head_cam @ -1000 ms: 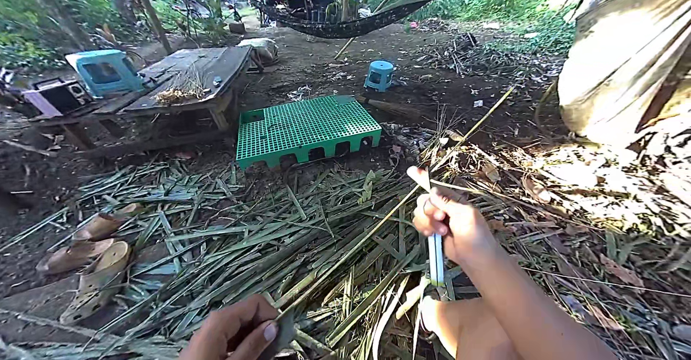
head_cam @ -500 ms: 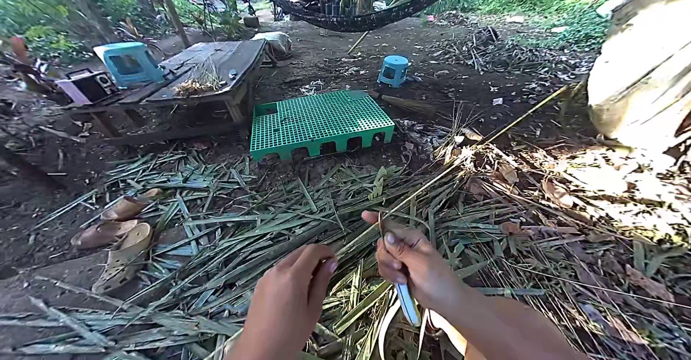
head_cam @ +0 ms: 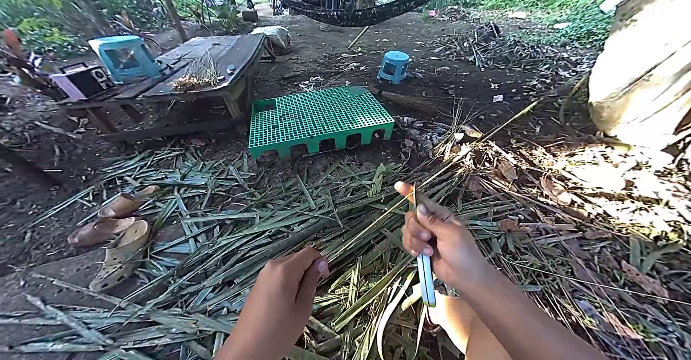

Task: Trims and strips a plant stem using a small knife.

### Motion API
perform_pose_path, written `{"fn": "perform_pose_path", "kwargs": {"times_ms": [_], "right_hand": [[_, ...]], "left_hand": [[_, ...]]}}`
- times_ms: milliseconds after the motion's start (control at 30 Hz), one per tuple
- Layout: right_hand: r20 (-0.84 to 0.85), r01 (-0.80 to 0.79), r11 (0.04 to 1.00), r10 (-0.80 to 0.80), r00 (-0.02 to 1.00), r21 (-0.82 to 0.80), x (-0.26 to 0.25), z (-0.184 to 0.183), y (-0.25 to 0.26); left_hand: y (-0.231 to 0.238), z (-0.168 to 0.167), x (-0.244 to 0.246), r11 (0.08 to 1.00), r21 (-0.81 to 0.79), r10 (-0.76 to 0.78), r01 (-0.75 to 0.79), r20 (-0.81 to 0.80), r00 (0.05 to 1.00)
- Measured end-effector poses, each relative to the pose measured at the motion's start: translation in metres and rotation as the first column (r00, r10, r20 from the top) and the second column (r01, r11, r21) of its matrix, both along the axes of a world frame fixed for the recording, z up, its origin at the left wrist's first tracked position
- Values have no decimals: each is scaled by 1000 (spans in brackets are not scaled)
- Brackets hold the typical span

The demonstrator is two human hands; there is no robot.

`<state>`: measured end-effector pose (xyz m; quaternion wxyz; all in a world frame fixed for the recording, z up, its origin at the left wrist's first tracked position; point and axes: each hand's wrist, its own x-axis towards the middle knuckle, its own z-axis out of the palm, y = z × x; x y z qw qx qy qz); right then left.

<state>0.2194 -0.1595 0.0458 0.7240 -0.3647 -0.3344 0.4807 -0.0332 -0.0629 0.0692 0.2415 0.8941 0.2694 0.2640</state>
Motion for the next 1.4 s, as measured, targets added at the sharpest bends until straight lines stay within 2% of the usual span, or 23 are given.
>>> {"fn": "perform_pose_path", "kwargs": {"times_ms": [133, 233, 333, 433, 500, 567, 633, 767, 833, 933, 1000, 1100, 1233, 1400], "right_hand": [[111, -343, 939, 340, 934, 12, -31, -7, -8], [105, -442, 897, 440, 892, 3, -43, -9, -10], [103, -350, 936, 345, 933, 40, -33, -7, -8], [45, -161, 987, 161, 986, 12, -8, 1, -6], [-22, -32, 999, 31, 999, -40, 5, 7, -5], [-48, 23, 997, -26, 998, -71, 10, 12, -6], [-17, -22, 999, 21, 1000, -49, 6, 10, -7], [79, -329, 944, 328, 941, 9, -17, 4, -12], [85, -331, 943, 328, 941, 30, -18, 4, -11], [40, -94, 996, 93, 995, 11, 5, 9, -7], [-16, 90, 995, -91, 996, -38, 21, 16, -5], [-52, 225, 973, -227, 973, -44, 33, 20, -4], [-12, 165, 986, -165, 986, -1, 19, 13, -5], [92, -179, 983, 174, 981, 49, -27, -3, -6]], "left_hand": [[-6, 0, 5, 998, -47, -44, 45, 32, 999], [-10, 1, 5, 989, -124, -78, 84, 50, 996], [-10, 3, 2, 980, -167, -98, 108, 69, 993], [-8, 5, -5, 984, -154, -78, 85, 55, 995], [-7, 5, -8, 995, -83, -55, 59, 49, 997], [-7, 2, -7, 999, 29, -26, 25, 63, 998], [-9, -1, -5, 991, 135, 10, -19, 67, 998], [-14, -1, -2, 968, 248, 17, -31, 59, 998], [-12, 0, -4, 968, 251, -3, -14, 67, 998], [-5, 2, -14, 974, 227, -2, -12, 64, 998], [0, 3, -20, 978, 209, 1, -11, 51, 999], [7, 2, -26, 989, 149, -15, 15, 0, 1000], [6, -2, -20, 992, 127, -6, 10, -28, 1000], [-9, -8, 6, 981, 196, -17, 4, 64, 998]]}}
